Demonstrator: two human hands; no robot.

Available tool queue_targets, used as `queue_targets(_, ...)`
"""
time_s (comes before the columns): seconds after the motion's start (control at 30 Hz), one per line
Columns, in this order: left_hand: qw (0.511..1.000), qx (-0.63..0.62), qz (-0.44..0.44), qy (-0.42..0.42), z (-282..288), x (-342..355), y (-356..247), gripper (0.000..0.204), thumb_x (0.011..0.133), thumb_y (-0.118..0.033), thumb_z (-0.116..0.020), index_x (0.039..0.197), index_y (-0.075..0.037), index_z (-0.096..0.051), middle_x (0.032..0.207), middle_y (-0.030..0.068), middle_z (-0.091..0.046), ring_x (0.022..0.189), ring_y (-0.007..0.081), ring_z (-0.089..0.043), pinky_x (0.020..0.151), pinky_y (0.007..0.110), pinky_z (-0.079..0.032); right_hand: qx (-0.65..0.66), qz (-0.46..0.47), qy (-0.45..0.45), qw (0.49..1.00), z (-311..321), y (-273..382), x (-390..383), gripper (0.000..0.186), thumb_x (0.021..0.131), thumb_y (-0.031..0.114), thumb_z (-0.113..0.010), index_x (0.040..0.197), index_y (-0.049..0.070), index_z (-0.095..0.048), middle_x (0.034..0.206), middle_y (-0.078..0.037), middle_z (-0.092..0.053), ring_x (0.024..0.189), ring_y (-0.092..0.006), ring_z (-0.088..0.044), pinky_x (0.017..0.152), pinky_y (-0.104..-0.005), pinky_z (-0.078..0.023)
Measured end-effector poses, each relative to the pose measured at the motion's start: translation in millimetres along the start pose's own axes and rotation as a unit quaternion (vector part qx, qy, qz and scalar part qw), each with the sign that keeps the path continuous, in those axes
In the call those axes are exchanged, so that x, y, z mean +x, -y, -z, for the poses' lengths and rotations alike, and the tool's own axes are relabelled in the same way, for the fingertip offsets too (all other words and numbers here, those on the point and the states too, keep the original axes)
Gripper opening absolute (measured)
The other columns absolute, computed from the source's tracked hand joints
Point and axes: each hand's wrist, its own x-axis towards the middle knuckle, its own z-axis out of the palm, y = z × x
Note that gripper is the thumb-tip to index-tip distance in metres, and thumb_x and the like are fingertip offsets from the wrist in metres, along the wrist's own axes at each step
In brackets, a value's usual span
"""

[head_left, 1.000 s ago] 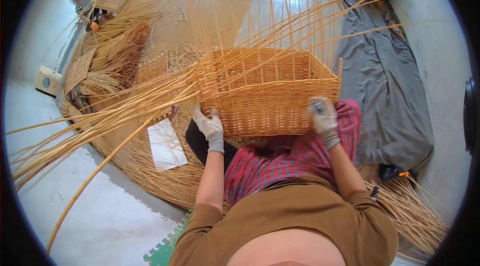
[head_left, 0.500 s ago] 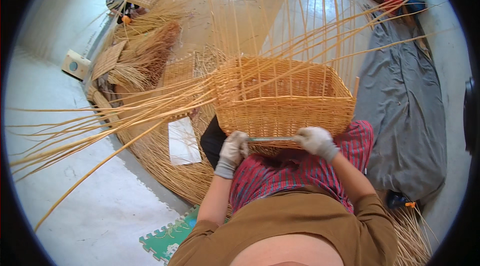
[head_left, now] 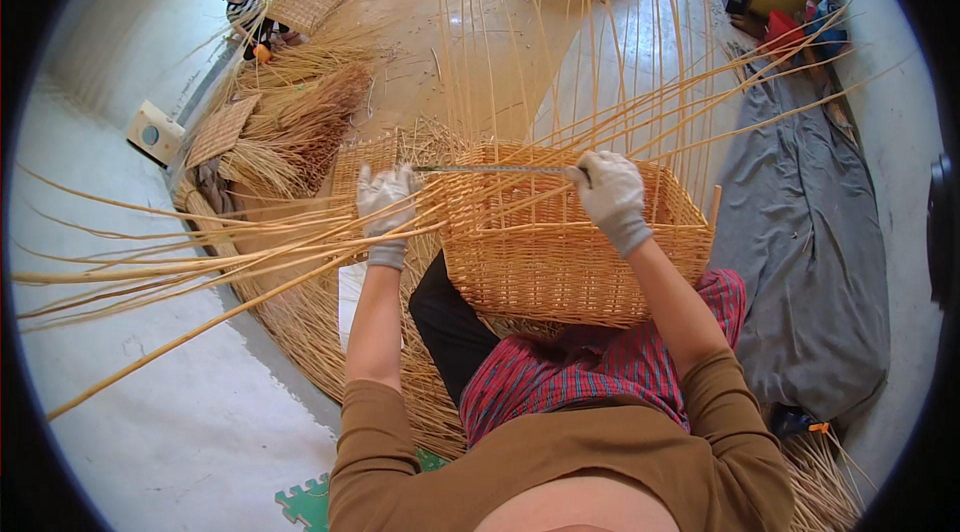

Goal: Weaving a large wicker basket while sitting on the floor.

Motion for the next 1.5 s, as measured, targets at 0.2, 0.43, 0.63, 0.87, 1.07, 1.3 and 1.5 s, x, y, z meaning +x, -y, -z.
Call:
queue_targets(0.2, 0.998, 0.009, 0.028, 0.06, -15.9, -26.8, 19.7, 0.017, 0.089, -0.031, -0.061, 0.078, -0.017, -0.061, 0.072, 0.0055, -0.063, 0.07, 0.0242, -0.063, 0.065, 0.041, -0.045, -0.094, -0.007, 0.127, 0.987, -19.6, -0.9, -10.0, 0.028, 0.09, 0.036, -0.063, 0.079, 0.01, -0.063, 0.072, -0.011, -0.065, 0.071, -0.0297, -0.065, 0.066, -0.0434, -0.051)
queue_targets(0.43, 0.999, 0.001, 0.035, 0.023, -7.4, -19.4, 15.3, 0.015, 0.085, -0.029, -0.063, 0.075, -0.019, -0.058, 0.068, 0.0027, -0.062, 0.066, 0.022, -0.063, 0.062, 0.038, -0.045, -0.031, -0.096, 0.151, 0.983, -17.0, -5.3, -105.4, 0.023, 0.09, 0.03, -0.065, 0.081, 0.008, -0.065, 0.073, -0.015, -0.064, 0.071, -0.0337, -0.064, 0.063, -0.0457, -0.049)
queue_targets(0.63, 0.999, -0.043, 0.022, 0.011, -4.7, -15.4, 10.9, 0.007, 0.086, -0.021, -0.06, 0.09, -0.017, -0.064, 0.076, 0.0018, -0.064, 0.073, 0.0198, -0.065, 0.065, 0.037, -0.047, 0.033, -0.086, 0.22, 0.971, -3.4, -15.0, -8.9, 0.029, 0.091, 0.034, -0.063, 0.084, 0.006, -0.065, 0.08, -0.016, -0.066, 0.078, -0.036, -0.064, 0.069, -0.046, -0.05)
queue_targets(0.87, 0.997, -0.035, -0.011, 0.061, -5.1, -17.8, 9.3, 0.021, 0.088, -0.018, -0.054, 0.104, -0.015, -0.068, 0.095, 0.0076, -0.068, 0.092, 0.024, -0.066, 0.079, 0.038, -0.05, -0.07, -0.027, 0.344, 0.936, -0.7, 1.8, 55.8, 0.035, 0.091, 0.042, -0.06, 0.102, 0.011, -0.071, 0.096, -0.014, -0.071, 0.095, -0.0349, -0.066, 0.081, -0.044, -0.053)
queue_targets(1.07, 0.994, -0.036, 0.012, 0.104, -4.1, -15.6, 7.4, 0.02, 0.086, -0.015, -0.054, 0.101, -0.014, -0.068, 0.091, 0.0078, -0.068, 0.086, 0.0235, -0.067, 0.076, 0.038, -0.05, -0.077, -0.042, 0.379, 0.921, -6.7, -3.6, 59.0, 0.036, 0.09, 0.044, -0.061, 0.106, 0.014, -0.072, 0.101, -0.012, -0.072, 0.097, -0.0335, -0.066, 0.084, -0.0422, -0.053)
queue_targets(1.3, 0.997, -0.03, -0.007, 0.077, -12.2, -19.8, 9.5, 0.031, 0.091, -0.013, -0.051, 0.117, -0.017, -0.067, 0.091, 0.006, -0.068, 0.086, 0.0212, -0.067, 0.075, 0.037, -0.049, -0.057, -0.036, 0.358, 0.931, -8.4, -4.0, 60.6, 0.035, 0.09, 0.042, -0.061, 0.092, 0.008, -0.071, 0.088, -0.015, -0.07, 0.085, -0.0352, -0.066, 0.078, -0.0439, -0.053)
queue_targets(1.5, 0.993, -0.026, -0.012, 0.114, -16.0, -19.8, 10.0, 0.033, 0.093, -0.017, -0.05, 0.122, -0.021, -0.066, 0.089, 0.0056, -0.067, 0.084, 0.0207, -0.066, 0.075, 0.037, -0.048, -0.1, -0.05, 0.402, 0.909, -7.0, -6.4, 64.2, 0.036, 0.09, 0.046, -0.061, 0.105, 0.015, -0.074, 0.102, -0.011, -0.072, 0.097, -0.0317, -0.067, 0.085, -0.0418, -0.053)
